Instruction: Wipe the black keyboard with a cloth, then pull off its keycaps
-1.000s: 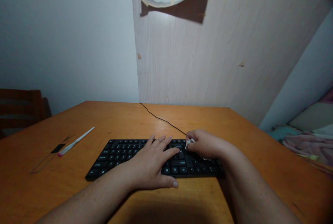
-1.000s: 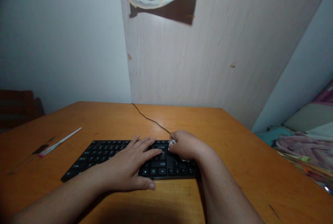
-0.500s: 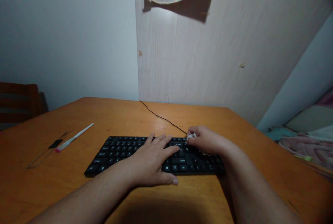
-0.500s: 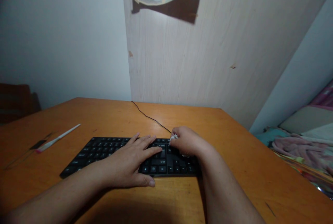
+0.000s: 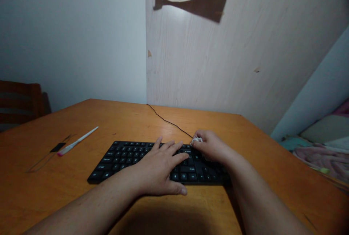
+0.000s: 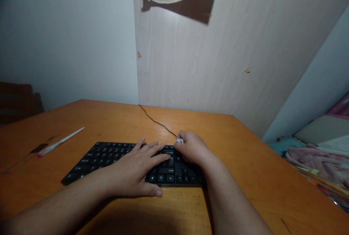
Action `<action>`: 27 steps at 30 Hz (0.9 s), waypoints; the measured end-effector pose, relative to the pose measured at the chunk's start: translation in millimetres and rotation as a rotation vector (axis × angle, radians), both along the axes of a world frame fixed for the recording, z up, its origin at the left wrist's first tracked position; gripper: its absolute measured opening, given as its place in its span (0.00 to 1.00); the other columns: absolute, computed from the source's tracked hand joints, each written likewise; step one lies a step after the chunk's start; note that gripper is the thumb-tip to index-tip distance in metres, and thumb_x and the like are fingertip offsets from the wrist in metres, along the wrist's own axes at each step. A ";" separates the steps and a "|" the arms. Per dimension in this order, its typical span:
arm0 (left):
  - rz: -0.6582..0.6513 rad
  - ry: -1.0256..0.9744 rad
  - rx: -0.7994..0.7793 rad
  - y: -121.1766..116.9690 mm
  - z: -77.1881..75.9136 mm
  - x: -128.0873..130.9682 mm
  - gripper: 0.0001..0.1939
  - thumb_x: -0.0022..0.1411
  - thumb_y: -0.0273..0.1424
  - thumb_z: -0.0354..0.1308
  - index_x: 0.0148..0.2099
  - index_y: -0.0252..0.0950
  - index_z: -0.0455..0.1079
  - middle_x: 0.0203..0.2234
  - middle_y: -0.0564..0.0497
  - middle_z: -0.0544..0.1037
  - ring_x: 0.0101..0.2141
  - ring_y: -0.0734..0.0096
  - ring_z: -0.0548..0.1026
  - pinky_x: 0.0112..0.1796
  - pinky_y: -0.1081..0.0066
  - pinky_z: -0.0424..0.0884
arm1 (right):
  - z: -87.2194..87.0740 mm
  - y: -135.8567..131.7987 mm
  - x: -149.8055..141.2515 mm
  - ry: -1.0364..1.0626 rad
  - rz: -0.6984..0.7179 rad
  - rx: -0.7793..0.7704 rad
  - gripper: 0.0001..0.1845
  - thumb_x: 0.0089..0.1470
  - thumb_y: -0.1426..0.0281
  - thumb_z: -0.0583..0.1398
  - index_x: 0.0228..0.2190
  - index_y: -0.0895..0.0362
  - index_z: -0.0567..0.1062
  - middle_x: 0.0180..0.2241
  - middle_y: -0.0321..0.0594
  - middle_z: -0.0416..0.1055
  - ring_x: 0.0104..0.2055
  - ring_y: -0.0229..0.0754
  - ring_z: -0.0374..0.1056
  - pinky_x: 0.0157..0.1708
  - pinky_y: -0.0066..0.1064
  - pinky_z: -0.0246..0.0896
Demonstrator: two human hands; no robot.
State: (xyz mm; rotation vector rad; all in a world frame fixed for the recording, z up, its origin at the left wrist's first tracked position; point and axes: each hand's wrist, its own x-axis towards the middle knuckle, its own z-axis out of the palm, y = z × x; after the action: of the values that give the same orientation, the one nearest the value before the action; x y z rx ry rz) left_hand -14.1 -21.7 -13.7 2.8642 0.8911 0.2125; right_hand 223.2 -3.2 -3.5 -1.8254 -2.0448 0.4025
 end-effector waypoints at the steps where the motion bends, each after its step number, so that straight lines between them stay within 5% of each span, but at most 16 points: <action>1: -0.003 -0.002 0.001 0.4 -0.6 -0.3 0.47 0.51 0.64 0.53 0.67 0.48 0.54 0.68 0.41 0.49 0.65 0.38 0.50 0.61 0.37 0.36 | 0.5 -0.8 -5.3 -0.025 0.007 -0.007 0.08 0.54 0.66 0.57 0.32 0.56 0.74 0.29 0.38 0.73 0.28 0.37 0.63 0.25 0.27 0.46; 7: -0.015 0.000 0.023 0.6 -1.2 -0.4 0.46 0.51 0.63 0.53 0.67 0.48 0.54 0.67 0.41 0.53 0.65 0.39 0.51 0.60 0.36 0.35 | 7.6 -2.1 -6.0 -0.159 -0.029 -0.048 0.06 0.48 0.70 0.60 0.31 0.54 0.76 0.28 0.38 0.74 0.28 0.39 0.64 0.25 0.28 0.45; 15: -0.015 -0.004 0.049 -0.4 -0.2 -0.2 0.46 0.52 0.63 0.53 0.67 0.48 0.55 0.67 0.41 0.54 0.65 0.39 0.52 0.60 0.36 0.37 | -1.3 4.7 12.5 0.013 -0.063 0.018 0.07 0.52 0.65 0.59 0.29 0.56 0.74 0.26 0.38 0.73 0.27 0.38 0.65 0.23 0.27 0.48; 27: -0.010 -0.001 0.047 0.8 -1.3 0.1 0.46 0.51 0.64 0.52 0.67 0.47 0.55 0.67 0.40 0.54 0.65 0.40 0.52 0.60 0.35 0.36 | -0.7 6.7 40.2 0.045 -0.126 -0.138 0.06 0.47 0.69 0.61 0.29 0.57 0.76 0.26 0.41 0.75 0.25 0.40 0.66 0.23 0.28 0.51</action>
State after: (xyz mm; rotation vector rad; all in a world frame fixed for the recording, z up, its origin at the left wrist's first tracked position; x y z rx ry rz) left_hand -13.9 -20.9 -15.0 2.9106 0.8825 0.2362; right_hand 263.4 3.5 -4.2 -1.9948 -1.9017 0.5560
